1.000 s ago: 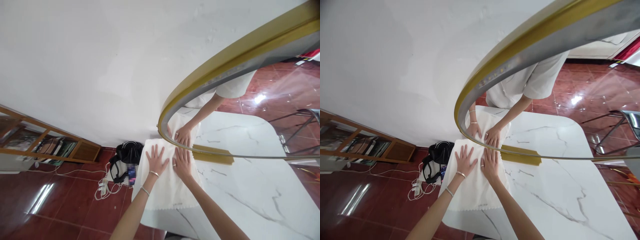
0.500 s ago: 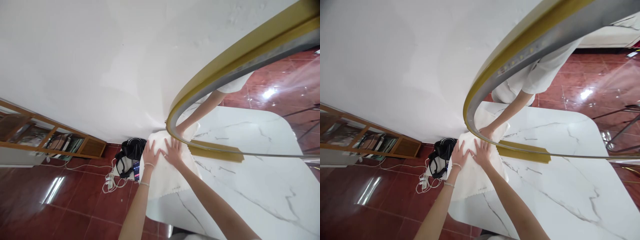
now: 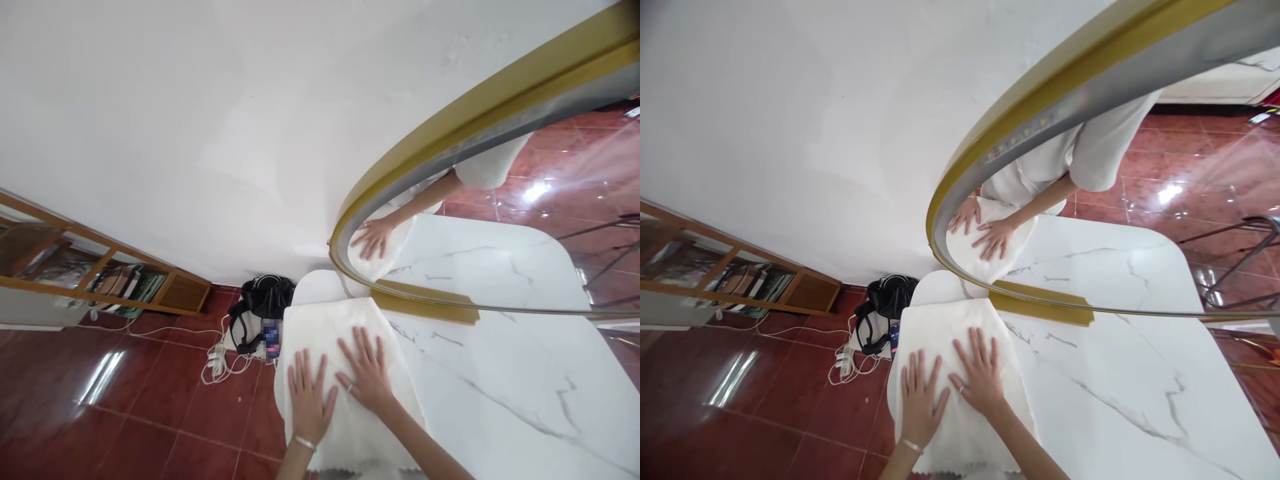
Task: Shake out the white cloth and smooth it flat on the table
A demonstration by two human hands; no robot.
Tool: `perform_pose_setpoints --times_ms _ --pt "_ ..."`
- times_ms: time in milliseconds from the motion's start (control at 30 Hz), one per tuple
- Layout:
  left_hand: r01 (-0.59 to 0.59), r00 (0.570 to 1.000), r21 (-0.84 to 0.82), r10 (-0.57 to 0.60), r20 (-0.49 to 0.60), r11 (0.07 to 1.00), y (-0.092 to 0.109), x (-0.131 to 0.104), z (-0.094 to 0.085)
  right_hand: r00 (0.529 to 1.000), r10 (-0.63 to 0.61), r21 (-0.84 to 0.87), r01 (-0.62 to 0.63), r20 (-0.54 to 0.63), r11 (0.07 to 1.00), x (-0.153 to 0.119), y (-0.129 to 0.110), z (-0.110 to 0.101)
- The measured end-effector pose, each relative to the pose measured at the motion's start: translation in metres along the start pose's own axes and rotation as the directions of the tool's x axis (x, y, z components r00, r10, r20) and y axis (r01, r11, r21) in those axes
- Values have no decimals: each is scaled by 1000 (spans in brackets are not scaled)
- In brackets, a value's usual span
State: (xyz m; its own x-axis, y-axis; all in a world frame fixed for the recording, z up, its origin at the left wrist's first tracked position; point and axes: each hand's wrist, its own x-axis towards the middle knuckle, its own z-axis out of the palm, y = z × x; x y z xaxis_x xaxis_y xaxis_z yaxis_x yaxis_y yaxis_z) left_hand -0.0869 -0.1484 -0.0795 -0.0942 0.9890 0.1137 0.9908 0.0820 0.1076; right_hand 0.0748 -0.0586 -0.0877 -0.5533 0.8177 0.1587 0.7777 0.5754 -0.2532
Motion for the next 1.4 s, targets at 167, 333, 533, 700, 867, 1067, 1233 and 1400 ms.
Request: perform_pose_setpoints --times_ms 167,333,533,700,867,1067,1233,1400 --pt "-142 989 -60 144 34 988 -2 60 6 982 168 -38 -172 -89 984 15 16 4" --pt "-72 997 -34 73 31 997 -31 74 6 983 166 -24 -169 -82 985 52 -4 18" --pt "162 986 0 -162 -42 987 -39 25 2 999 -10 16 10 -31 1000 50 -41 27" --pt "260 955 -2 -258 -145 966 -14 -18 5 953 -303 69 302 10 951 10 -25 10" --pt "189 972 -21 -190 -138 982 24 -13 16 973 -230 -2 230 -7 973 -14 13 -5" --pt "-20 996 -121 9 -86 992 77 31 27 995 -27 -147 14 -91 989 -41 74 -17" --pt "-223 974 -166 211 -84 961 119 45 32 983 115 -223 -145 -142 964 -87 108 -25" --pt "-331 943 -171 321 -88 928 128 35 30 959 201 -223 -245 -202 943 -116 107 -23"
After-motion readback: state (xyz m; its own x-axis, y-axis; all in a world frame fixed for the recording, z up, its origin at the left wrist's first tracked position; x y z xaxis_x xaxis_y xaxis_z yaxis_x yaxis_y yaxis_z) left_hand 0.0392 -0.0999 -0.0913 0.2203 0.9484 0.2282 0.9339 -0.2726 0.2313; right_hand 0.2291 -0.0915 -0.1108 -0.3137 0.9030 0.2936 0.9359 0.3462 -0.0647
